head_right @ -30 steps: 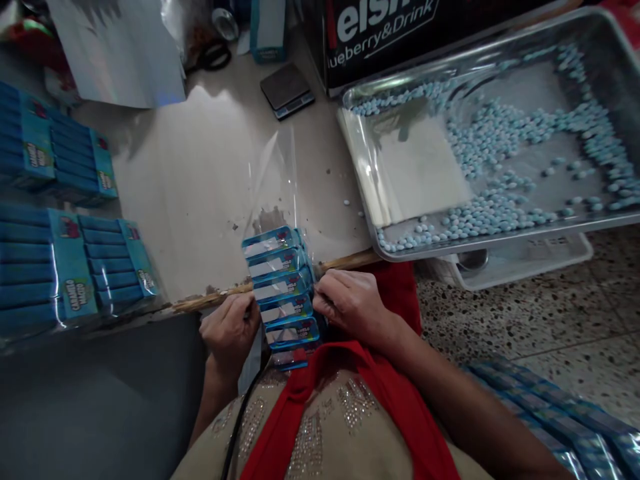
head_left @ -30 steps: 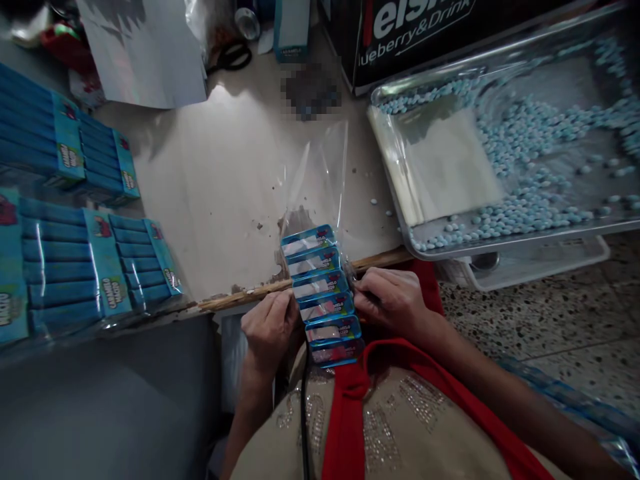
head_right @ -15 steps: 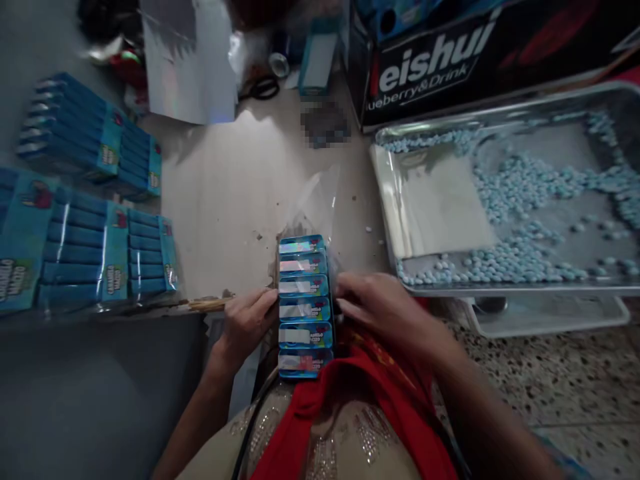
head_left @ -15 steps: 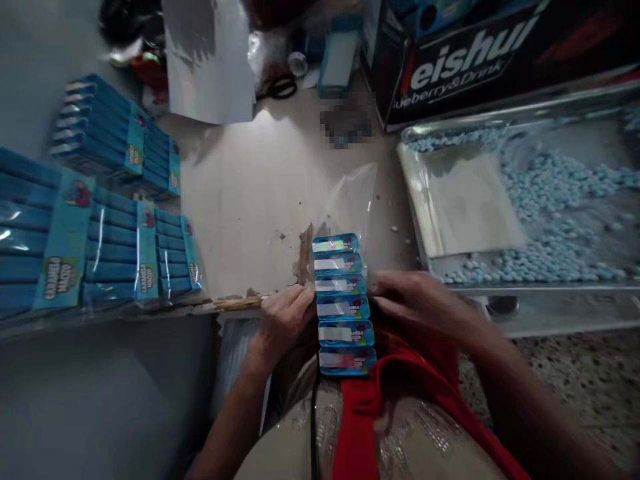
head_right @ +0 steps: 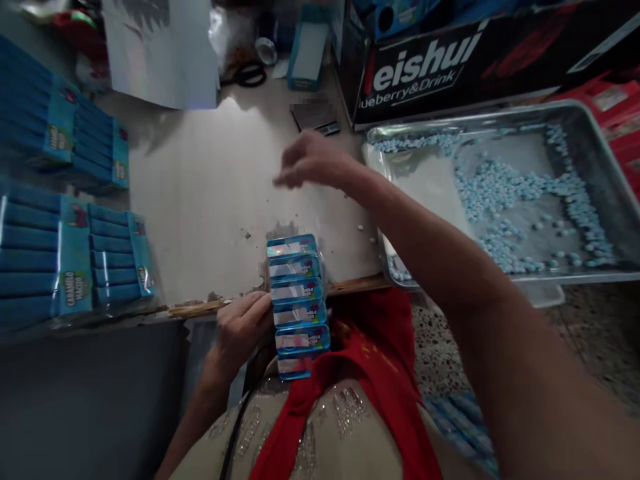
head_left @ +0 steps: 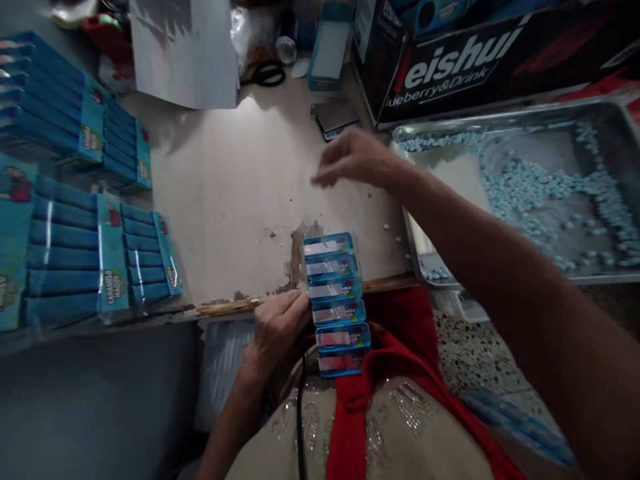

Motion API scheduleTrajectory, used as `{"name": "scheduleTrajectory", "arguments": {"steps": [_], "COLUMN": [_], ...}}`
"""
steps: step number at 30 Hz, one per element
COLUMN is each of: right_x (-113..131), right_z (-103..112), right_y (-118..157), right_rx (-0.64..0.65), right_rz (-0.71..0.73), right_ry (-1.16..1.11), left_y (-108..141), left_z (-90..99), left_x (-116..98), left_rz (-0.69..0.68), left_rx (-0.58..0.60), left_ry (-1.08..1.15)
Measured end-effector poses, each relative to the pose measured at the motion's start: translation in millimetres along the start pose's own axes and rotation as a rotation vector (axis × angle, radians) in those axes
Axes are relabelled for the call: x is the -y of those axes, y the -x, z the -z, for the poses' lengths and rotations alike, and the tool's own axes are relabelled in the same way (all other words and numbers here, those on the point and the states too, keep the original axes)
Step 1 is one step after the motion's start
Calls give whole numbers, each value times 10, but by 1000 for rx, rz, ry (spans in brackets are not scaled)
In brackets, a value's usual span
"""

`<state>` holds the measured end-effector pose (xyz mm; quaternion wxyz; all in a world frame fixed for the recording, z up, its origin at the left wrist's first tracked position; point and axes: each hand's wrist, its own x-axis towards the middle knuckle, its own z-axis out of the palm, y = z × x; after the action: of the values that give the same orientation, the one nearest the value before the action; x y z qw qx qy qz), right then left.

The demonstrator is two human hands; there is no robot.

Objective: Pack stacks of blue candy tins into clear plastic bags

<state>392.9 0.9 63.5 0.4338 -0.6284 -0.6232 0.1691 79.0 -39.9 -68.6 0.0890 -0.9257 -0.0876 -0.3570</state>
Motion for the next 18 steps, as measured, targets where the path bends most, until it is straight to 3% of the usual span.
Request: {"name": "scheduleTrajectory", "arguments": {"steps": [2, 3, 5, 7, 9, 12, 15, 18], "right_x": [-71, -125, -250, -375, -495, -697, -904, -1020], "right_z": [9, 2, -49, -161, -339, -718, -1118, -1361], "right_y": [151, 279, 643, 1111, 1587, 2094, 2236, 2157], "right_rx": [-428, -577, -687, -681, -681, -485, -381, -489], "right_rz": [-81, -112, -74, 62, 105, 76, 121, 196], "right_ry": [45, 34, -46, -87, -74, -186, -200, -5], "left_y": [13, 21, 44, 79, 122, 190, 257, 337], "left_z": [-4, -9, -35, -91, -172, -309, -414, -443], "left_x": [16, 23, 34, 34, 22, -2, 2, 59], "left_rz": [-6, -6, -6, 13, 92, 357, 515, 497], "left_rx": [-18, -22, -52, -105, -153, -165, -140, -118], "left_ry": [-9, -10, -26, -44, -12, 120, 125, 7]}}
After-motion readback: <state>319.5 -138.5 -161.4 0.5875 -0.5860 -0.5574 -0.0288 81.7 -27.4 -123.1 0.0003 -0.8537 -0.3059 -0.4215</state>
